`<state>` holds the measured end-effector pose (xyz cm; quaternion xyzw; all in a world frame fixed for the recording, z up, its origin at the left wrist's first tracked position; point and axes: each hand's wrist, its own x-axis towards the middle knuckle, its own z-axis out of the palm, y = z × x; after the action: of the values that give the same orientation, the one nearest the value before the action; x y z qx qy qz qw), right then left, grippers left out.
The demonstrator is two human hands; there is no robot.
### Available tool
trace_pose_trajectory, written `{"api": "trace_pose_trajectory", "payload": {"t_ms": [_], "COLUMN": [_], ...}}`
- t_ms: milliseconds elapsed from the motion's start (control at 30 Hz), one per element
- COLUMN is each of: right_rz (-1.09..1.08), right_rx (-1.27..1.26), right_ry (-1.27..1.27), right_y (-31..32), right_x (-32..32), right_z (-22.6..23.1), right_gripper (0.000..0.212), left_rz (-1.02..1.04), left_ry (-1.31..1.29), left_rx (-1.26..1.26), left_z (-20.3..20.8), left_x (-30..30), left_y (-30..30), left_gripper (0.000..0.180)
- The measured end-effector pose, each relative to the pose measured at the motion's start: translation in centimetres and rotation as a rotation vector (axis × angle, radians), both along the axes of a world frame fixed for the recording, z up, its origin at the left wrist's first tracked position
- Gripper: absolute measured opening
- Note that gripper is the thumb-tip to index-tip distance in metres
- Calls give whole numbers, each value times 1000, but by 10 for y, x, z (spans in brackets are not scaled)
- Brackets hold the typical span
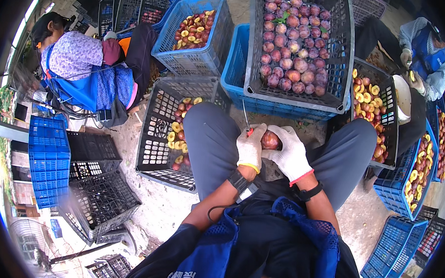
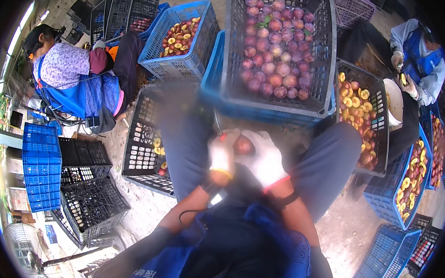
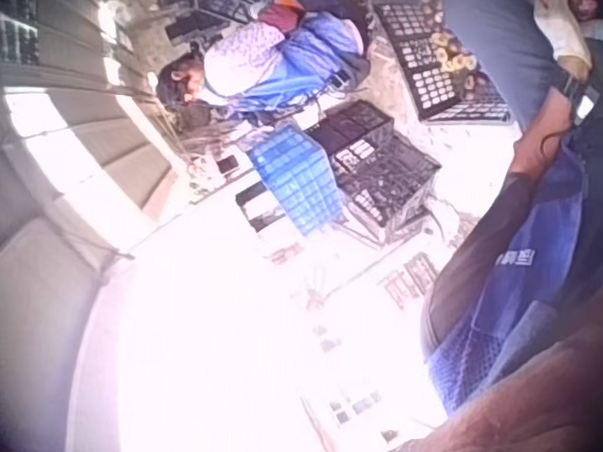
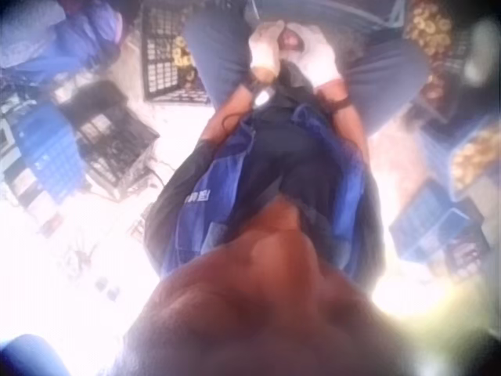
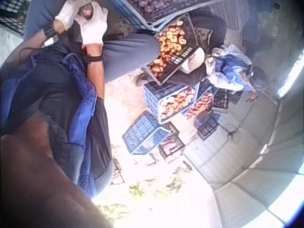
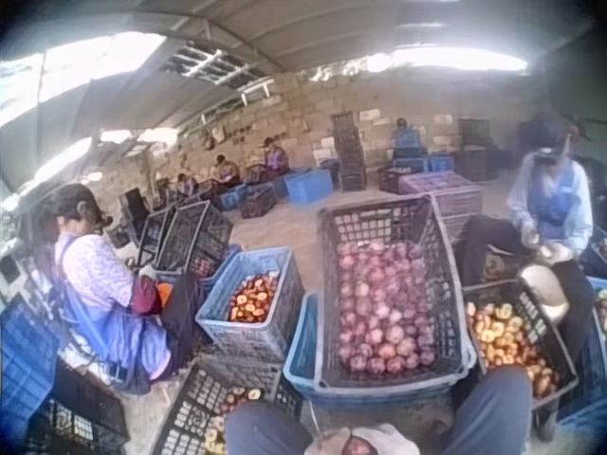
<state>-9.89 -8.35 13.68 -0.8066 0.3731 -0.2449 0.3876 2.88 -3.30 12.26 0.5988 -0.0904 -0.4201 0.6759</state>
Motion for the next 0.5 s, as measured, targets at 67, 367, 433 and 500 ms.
{"api": "trace_pose_trajectory", "payload": {"t_ms": [67, 367, 433, 500], "right_rz": [-6, -254, -389, -450], "right_rx": [21, 522, 474, 492], "right_ry": [-28, -509, -541, -579], "right_y": [4, 3, 1, -3], "right_x": [3, 26, 33, 36], "right_z": [2, -40, -53, -58], "right_gripper": [63, 31, 27, 25], "left_rz": [22, -13, -49, -70], "left_ry": [76, -69, -199, -282], "left_rx": [-8, -14, 36, 95], "left_z": [1, -5, 0, 10], "left_x": [0, 2, -5, -10], "left_y": [-3, -25, -28, -32], "left_gripper": [15, 15, 17, 20]}}
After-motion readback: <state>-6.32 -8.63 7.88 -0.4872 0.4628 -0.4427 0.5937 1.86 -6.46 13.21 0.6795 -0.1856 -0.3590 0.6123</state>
